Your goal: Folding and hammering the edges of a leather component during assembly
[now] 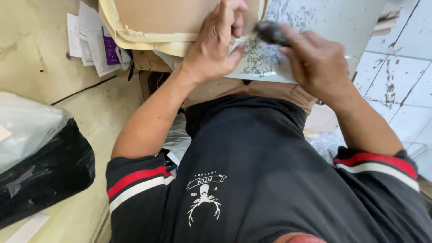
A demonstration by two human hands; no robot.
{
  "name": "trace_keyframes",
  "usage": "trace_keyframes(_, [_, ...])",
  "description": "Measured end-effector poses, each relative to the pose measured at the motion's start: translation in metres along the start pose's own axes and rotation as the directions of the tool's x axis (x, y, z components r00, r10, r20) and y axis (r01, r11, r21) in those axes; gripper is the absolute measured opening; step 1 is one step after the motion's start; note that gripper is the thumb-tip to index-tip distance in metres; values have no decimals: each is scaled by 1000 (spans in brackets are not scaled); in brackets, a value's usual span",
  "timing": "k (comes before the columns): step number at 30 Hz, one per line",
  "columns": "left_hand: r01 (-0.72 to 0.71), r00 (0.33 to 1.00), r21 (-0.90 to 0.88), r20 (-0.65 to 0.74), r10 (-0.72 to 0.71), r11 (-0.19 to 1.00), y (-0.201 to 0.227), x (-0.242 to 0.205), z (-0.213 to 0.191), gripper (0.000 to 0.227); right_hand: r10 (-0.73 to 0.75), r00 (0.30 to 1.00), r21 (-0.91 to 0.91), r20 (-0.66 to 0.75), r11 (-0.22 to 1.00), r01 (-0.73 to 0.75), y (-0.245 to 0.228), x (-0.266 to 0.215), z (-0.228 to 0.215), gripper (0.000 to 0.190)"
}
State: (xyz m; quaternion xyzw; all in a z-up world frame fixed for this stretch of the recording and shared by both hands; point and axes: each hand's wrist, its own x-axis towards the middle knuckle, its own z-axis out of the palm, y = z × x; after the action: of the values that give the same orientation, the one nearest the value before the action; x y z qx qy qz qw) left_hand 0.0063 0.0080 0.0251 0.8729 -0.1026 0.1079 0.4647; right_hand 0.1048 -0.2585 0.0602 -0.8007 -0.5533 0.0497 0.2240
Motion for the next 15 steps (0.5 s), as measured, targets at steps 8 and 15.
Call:
trace_keyframes(8, [67,998,133,-26,-64,989,7,-8,8,57,-99,966,-373,-239,928,2,55,-8,1,34])
trace_keyframes(15, [15,991,205,-134,13,979,1,-16,22,51,-54,976,-286,-212,958,-9,43,12,-16,25])
